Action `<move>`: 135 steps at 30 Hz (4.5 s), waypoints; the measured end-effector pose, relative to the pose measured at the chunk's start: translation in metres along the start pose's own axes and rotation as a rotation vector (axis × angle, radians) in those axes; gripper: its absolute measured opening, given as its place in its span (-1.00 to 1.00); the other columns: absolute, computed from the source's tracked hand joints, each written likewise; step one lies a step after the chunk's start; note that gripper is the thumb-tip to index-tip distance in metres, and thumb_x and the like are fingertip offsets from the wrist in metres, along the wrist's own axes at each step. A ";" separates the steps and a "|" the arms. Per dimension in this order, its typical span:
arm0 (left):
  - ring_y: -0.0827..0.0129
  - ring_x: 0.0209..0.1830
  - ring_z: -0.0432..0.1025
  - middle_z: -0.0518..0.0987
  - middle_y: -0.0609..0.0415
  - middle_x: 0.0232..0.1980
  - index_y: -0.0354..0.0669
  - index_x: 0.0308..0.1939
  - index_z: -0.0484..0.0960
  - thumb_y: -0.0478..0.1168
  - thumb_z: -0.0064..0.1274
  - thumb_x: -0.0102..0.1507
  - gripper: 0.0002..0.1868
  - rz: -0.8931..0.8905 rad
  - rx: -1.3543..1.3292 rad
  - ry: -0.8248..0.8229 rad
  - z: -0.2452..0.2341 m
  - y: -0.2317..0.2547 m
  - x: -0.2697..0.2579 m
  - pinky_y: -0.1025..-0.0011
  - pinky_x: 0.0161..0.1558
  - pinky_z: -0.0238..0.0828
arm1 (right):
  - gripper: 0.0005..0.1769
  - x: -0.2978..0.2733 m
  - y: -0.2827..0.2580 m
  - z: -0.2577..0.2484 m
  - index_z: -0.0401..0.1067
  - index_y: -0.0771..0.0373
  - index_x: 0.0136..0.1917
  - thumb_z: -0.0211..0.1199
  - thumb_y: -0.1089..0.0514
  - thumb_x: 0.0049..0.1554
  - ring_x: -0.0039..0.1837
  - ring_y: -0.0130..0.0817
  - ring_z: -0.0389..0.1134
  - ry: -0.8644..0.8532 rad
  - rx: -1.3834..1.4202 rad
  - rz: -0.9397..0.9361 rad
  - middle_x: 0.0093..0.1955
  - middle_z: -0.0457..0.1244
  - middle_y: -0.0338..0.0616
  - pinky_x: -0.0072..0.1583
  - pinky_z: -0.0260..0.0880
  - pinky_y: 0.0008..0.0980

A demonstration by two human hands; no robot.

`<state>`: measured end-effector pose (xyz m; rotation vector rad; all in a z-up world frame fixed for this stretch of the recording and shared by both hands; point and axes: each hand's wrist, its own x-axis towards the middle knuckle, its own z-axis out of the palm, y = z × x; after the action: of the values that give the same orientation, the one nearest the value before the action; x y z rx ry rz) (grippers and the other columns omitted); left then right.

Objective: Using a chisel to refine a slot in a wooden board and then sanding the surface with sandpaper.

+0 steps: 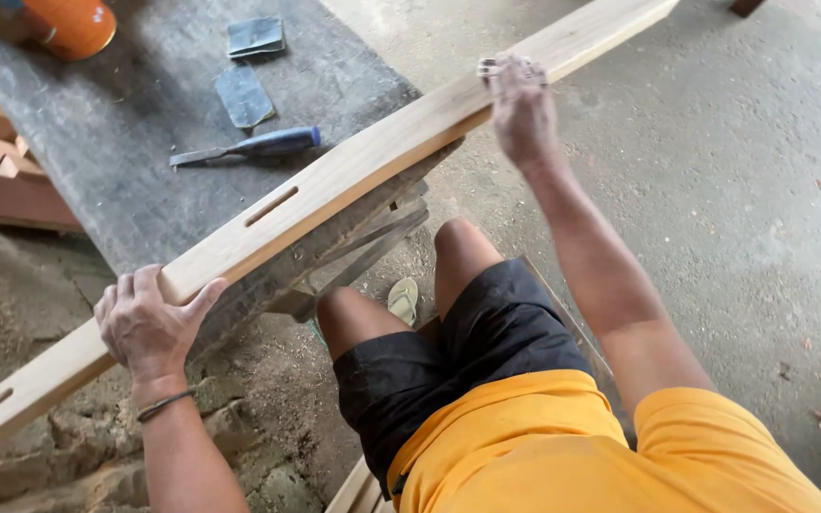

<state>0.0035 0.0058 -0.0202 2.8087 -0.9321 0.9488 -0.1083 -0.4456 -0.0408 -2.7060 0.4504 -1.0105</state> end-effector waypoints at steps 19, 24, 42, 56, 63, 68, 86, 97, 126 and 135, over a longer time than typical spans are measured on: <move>0.16 -0.37 0.31 0.43 0.00 -0.37 -0.15 -0.35 0.45 0.45 -0.12 -0.01 -0.31 -0.005 -0.022 -0.026 -0.001 -0.001 0.003 0.29 -0.28 0.22 | -0.50 -0.025 -0.075 -0.014 0.24 0.39 0.03 -0.22 0.66 -0.14 0.14 -0.34 0.15 -0.157 0.337 -0.313 0.06 0.17 -0.04 0.19 0.17 -0.65; 0.18 -0.30 0.30 0.45 -0.07 -0.30 -0.17 -0.35 0.44 0.47 -0.29 0.03 -0.26 -0.062 -0.029 -0.182 -0.006 0.009 0.000 0.24 -0.26 0.20 | -0.74 -0.039 -0.101 0.049 0.27 0.12 -0.41 -0.07 0.11 0.08 0.13 -0.36 0.14 0.075 1.323 -0.218 -0.10 0.19 -0.23 0.29 0.03 -0.26; 0.19 -0.30 0.31 0.39 -0.02 -0.38 -0.16 -0.30 0.49 0.44 0.00 -0.12 -0.26 -0.111 -0.101 -0.006 -0.008 0.021 -0.013 0.30 -0.18 0.22 | -0.92 -0.009 0.015 0.064 0.30 0.21 -0.18 0.02 0.20 0.11 0.14 -0.25 0.19 0.102 0.057 -0.153 -0.02 0.25 -0.07 0.16 0.00 -0.25; 0.15 -0.37 0.28 0.38 -0.03 -0.40 -0.17 -0.40 0.41 0.44 -0.10 -0.07 -0.30 -0.134 -0.137 -0.062 -0.026 0.025 -0.008 0.29 -0.23 0.15 | -0.74 -0.028 -0.190 0.043 0.30 0.24 -0.20 -0.03 0.38 -0.22 -0.04 -0.15 0.24 -0.055 0.482 -0.497 -0.18 0.23 -0.01 0.09 0.13 -0.22; 0.17 -0.40 0.27 0.37 0.02 -0.43 -0.13 -0.46 0.35 0.48 -0.25 -0.01 -0.30 -0.115 -0.051 -0.024 -0.025 0.027 -0.006 0.28 -0.30 0.14 | -0.72 -0.005 -0.124 0.020 0.36 0.47 -0.13 -0.11 0.56 -0.06 -0.02 -0.14 0.26 0.052 0.334 -0.403 -0.10 0.27 0.11 0.18 0.08 -0.31; 0.17 -0.37 0.27 0.38 0.00 -0.40 -0.14 -0.40 0.37 0.47 -0.24 0.00 -0.30 -0.100 -0.068 -0.070 -0.027 0.024 -0.007 0.29 -0.29 0.13 | -0.71 -0.058 -0.234 0.057 0.31 0.36 -0.02 -0.08 0.33 -0.03 0.19 -0.05 0.11 -0.143 0.384 -0.446 0.09 0.15 0.11 0.25 -0.05 -0.19; 0.06 -0.30 0.30 0.44 -0.12 -0.31 -0.21 -0.22 0.49 0.39 -0.15 0.03 -0.29 -0.136 0.041 -0.092 -0.044 -0.048 -0.072 0.23 -0.14 0.12 | -0.66 -0.062 -0.180 0.042 0.29 0.32 -0.03 -0.09 0.43 -0.10 0.15 -0.14 0.16 0.000 0.566 -0.460 0.04 0.18 0.01 0.24 0.04 -0.23; 0.03 -0.21 0.35 0.50 -0.14 -0.23 -0.23 -0.14 0.55 0.35 -0.13 0.09 -0.30 -0.133 -0.017 -0.083 -0.051 -0.053 -0.078 0.13 0.04 0.08 | -0.72 -0.049 -0.141 0.027 0.37 0.04 -0.07 0.02 0.33 -0.02 0.05 -0.37 0.24 -0.100 0.531 -0.510 -0.02 0.24 -0.28 0.10 0.24 -0.43; -0.07 -0.06 0.02 0.26 -0.21 -0.08 -0.32 -0.25 0.68 -0.15 0.10 0.19 -0.75 -0.465 0.161 0.272 -0.029 -0.106 -0.126 -0.03 -0.13 0.08 | -0.71 -0.036 -0.162 0.029 0.26 0.50 -0.06 -0.12 0.53 -0.07 0.03 0.01 0.23 -0.034 0.440 -0.456 0.00 0.16 0.27 0.00 0.33 -0.35; -0.08 0.09 -0.11 0.19 -0.17 0.06 -0.07 -0.17 0.56 0.06 -0.11 0.16 -0.65 -0.756 -0.026 0.087 -0.049 -0.095 -0.118 -0.03 0.01 -0.15 | -0.46 -0.070 -0.323 0.054 0.22 0.26 0.10 -0.06 0.56 -0.15 0.26 -0.21 0.06 -0.483 0.646 -0.708 0.19 0.09 0.00 0.33 -0.14 -0.30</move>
<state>-0.0453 0.1571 -0.0317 2.6860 0.1480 0.8944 -0.0556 -0.1153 -0.0237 -2.3614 -0.8230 -0.4457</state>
